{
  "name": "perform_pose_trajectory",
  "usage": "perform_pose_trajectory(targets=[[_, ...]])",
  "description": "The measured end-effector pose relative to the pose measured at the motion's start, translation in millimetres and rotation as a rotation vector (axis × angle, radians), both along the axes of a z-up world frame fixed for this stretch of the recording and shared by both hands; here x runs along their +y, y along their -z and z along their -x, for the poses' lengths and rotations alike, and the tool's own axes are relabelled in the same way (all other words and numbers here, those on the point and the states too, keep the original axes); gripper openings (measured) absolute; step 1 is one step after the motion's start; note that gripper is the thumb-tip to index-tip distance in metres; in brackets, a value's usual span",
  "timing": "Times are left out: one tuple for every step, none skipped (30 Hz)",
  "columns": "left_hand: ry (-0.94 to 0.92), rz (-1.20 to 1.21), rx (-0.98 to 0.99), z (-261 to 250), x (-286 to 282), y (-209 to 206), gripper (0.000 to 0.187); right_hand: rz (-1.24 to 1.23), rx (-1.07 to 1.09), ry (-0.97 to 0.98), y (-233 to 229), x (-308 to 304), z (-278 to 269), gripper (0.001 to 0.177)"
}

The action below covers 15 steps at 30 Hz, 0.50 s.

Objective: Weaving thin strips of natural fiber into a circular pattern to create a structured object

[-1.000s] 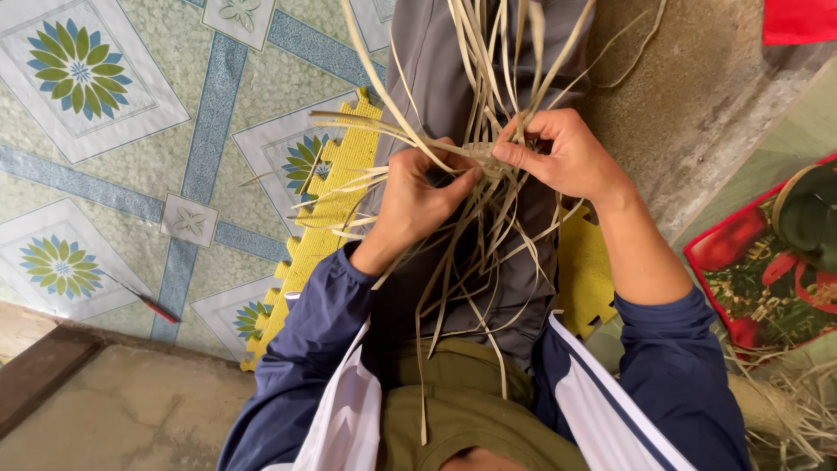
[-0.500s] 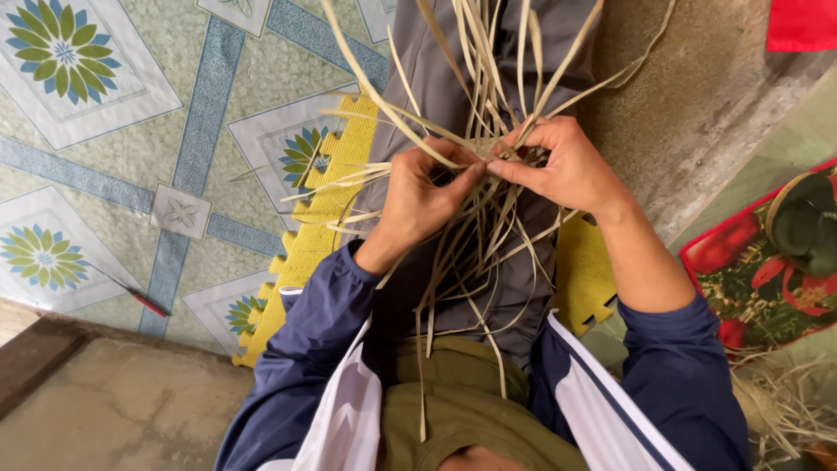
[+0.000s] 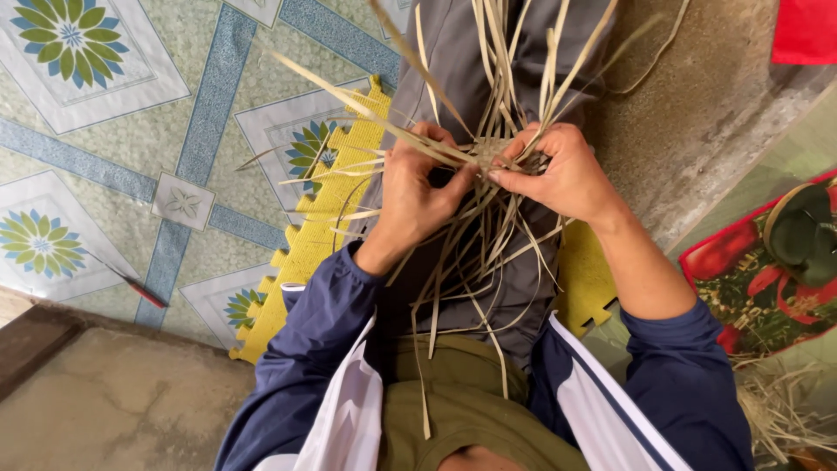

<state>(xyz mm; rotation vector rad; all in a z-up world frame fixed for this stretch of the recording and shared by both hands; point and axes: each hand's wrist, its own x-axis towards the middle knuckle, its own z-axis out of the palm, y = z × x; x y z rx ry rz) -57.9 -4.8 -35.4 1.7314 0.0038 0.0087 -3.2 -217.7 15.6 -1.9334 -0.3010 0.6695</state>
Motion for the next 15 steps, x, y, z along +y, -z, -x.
perform_pose_trajectory(targets=[[-0.021,0.036,-0.006,1.0,1.1,6.2,0.012,0.002,0.02,0.004,-2.6,1.7,-0.8,0.015],[-0.024,0.036,-0.006,-3.0,11.7,6.4,0.012,0.002,0.021,0.001,-1.3,0.5,-1.2,0.015],[-0.118,0.042,0.074,-7.0,22.6,6.4,0.011,0.006,0.031,0.005,0.0,-0.4,-1.6,0.014],[-0.211,0.047,0.153,-10.8,33.5,6.4,0.01,0.01,0.042,0.009,1.3,-1.3,-1.9,0.014],[-0.214,0.047,0.152,-14.7,45.9,-6.5,0.01,0.009,0.041,0.006,1.8,-2.2,-0.4,0.014],[-0.393,-0.05,0.106,-18.6,58.3,-19.4,0.022,0.047,0.036,-0.002,2.2,-3.0,1.0,0.015],[-0.569,-0.147,0.057,-22.4,70.8,-32.5,0.037,0.084,0.032,-0.007,2.6,-3.8,2.9,0.017],[-0.57,-0.148,0.056,-16.4,72.8,-37.0,0.037,0.083,0.031,-0.008,4.4,-3.9,3.1,0.017],[-0.7,-0.48,-0.242,-10.9,74.9,-41.5,0.043,0.054,0.032,-0.018,6.0,-3.7,3.0,0.017],[-0.807,-0.815,-0.547,-5.3,77.4,-46.0,0.052,0.026,0.034,-0.027,7.6,-3.3,3.0,0.018],[-0.81,-0.816,-0.546,0.7,64.5,-52.0,0.052,0.026,0.034,-0.03,10.6,-5.9,0.6,0.018],[-0.336,-0.74,-0.679,7.1,51.9,-58.1,0.029,0.038,0.065,-0.031,13.5,-8.2,-1.3,0.016],[0.136,-0.642,-0.789,13.2,39.8,-64.2,0.012,0.049,0.093,-0.035,16.6,-9.6,-4.3,0.017],[0.129,-0.647,-0.79,8.1,33.7,-59.6,0.012,0.048,0.09,-0.041,17.6,-9.5,-1.9,0.017],[0.154,-0.591,-0.79,1.9,26.8,-54.9,0.013,0.082,0.076,-0.049,18.4,-10.2,-0.9,0.018]])
